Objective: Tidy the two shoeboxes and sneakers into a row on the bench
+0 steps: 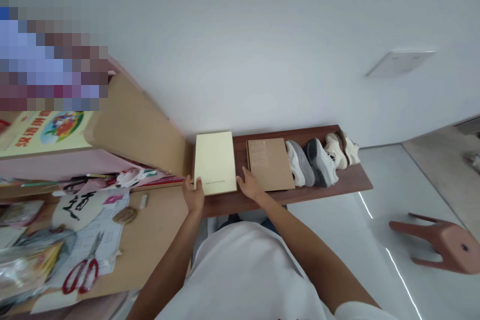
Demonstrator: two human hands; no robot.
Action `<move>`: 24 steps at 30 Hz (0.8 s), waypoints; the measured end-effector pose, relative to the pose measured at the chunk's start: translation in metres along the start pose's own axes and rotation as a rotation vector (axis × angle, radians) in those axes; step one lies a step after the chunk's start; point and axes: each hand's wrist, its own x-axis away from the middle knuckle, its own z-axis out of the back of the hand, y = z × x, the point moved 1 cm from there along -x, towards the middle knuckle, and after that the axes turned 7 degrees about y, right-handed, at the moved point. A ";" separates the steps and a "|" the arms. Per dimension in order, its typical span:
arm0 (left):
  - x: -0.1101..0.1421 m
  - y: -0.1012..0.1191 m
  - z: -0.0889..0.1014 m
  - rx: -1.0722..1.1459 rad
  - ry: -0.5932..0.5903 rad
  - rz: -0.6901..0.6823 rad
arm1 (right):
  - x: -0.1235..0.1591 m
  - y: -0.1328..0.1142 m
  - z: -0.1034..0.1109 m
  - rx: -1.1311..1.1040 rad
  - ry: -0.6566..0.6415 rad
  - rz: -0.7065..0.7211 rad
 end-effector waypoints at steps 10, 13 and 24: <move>0.097 0.042 -0.113 0.195 -0.475 0.049 | -0.017 0.036 0.154 0.179 0.230 0.121; 0.108 0.029 -0.131 0.138 -0.503 0.145 | -0.020 0.052 0.172 0.227 0.228 0.120; 0.116 0.009 -0.157 0.051 -0.567 0.245 | -0.038 0.077 0.167 0.199 0.188 0.015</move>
